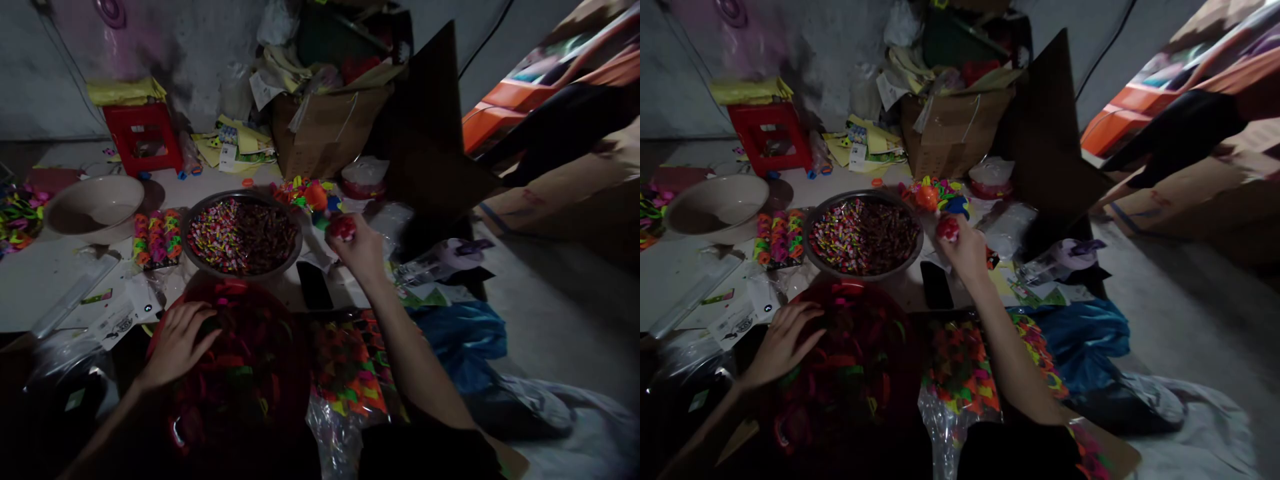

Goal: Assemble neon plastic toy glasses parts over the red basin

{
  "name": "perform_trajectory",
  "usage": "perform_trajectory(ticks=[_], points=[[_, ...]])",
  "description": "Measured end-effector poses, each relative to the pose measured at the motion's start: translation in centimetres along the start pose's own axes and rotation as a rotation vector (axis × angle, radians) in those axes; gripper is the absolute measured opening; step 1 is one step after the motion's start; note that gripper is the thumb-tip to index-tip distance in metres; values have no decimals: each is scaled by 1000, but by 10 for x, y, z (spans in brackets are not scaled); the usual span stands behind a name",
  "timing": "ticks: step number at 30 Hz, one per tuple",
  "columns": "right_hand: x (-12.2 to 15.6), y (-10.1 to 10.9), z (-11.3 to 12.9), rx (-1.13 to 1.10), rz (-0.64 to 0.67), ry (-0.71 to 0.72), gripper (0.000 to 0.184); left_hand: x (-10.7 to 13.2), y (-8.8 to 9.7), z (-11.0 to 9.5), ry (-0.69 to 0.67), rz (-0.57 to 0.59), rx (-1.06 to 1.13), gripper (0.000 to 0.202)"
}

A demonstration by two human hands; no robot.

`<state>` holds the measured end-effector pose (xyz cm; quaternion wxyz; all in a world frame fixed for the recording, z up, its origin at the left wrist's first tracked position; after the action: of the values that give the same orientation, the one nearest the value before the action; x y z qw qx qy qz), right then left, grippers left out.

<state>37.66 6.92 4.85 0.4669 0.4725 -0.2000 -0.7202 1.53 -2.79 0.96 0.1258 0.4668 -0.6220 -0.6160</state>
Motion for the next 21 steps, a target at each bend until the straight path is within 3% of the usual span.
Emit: perform_trajectory(ticks=[2,4,7,11,16,21], points=[[-12,-1,-11,5,-116,-33,26,13,-2,12,42,-17,-14,22],[-9,-9,-15,-19,-113,-34,24,30,-9,25,91,-41,-23,19],[16,-33,-9,-84,102,-5,20,59,-21,42,187,-34,-39,18],[53,-63,8,-140,342,31,23,86,-31,53,177,175,-3,30],[76,-73,27,-209,475,61,33,95,-46,48,228,373,-30,48],[90,-71,38,-379,560,-3,45,84,-63,39,209,501,-121,52]])
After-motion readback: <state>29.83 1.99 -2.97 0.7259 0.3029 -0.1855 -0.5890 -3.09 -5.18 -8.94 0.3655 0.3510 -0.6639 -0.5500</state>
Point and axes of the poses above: each hand's wrist, its own x-axis away from the middle knuckle, its own y-axis out of the back of the hand, z = x × y, the point moved 1 cm from there along -x, towards the middle knuckle, and after that the axes turned 1 degree about -x, right-handed, at the moved point
